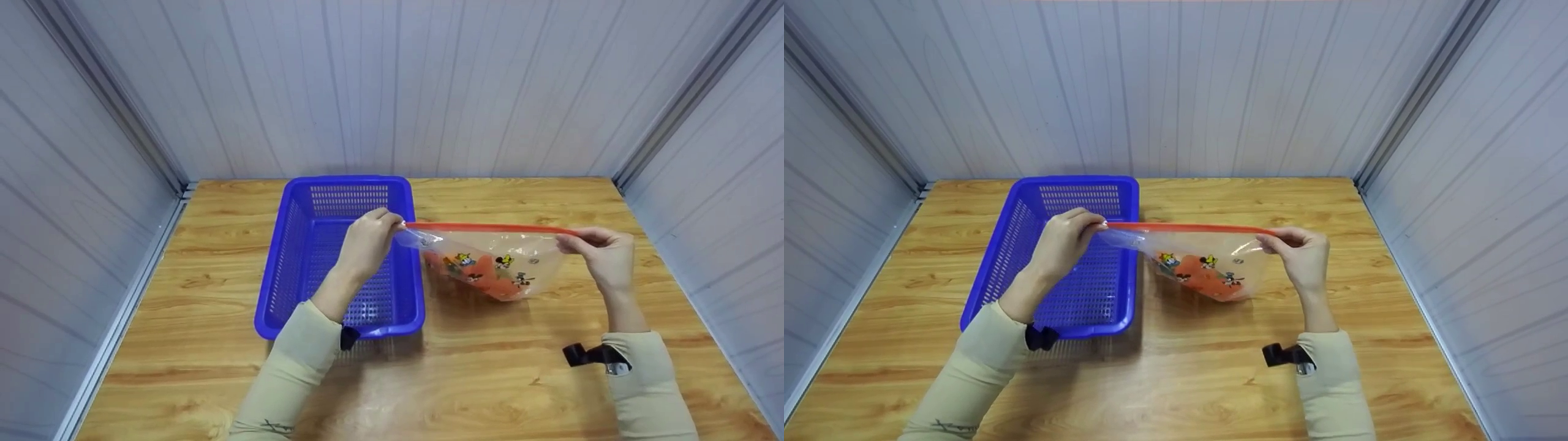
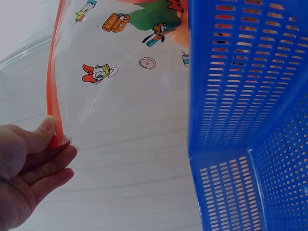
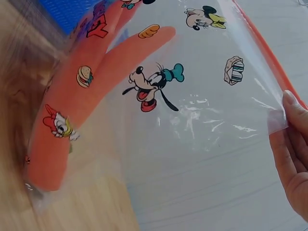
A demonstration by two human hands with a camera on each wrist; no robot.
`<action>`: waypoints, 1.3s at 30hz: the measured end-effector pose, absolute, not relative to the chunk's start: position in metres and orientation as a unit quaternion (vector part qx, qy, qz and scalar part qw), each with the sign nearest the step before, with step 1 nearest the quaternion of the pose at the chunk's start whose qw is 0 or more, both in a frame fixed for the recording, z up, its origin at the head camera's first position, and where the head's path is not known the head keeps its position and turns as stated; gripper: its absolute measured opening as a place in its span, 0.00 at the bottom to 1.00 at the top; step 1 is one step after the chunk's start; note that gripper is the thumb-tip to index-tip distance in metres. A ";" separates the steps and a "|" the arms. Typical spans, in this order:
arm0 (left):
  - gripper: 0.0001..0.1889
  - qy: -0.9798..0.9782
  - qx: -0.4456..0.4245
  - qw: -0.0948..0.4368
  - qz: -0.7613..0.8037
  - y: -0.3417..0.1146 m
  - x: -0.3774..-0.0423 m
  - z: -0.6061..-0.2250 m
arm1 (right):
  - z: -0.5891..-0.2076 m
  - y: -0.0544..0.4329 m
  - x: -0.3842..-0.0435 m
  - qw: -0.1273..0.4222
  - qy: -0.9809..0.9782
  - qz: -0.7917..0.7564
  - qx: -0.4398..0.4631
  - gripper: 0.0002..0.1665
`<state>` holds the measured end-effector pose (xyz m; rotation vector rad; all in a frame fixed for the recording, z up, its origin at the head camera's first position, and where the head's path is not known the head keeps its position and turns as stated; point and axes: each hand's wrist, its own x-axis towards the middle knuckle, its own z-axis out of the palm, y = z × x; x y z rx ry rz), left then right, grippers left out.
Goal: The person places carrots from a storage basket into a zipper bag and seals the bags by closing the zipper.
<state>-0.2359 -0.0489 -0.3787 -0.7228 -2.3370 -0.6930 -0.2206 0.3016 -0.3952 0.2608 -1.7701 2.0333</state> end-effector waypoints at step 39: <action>0.11 -0.943 -0.251 0.154 -0.158 -0.052 -0.244 -0.385 | -0.565 0.390 -0.296 0.192 -0.778 0.598 -0.014 0.14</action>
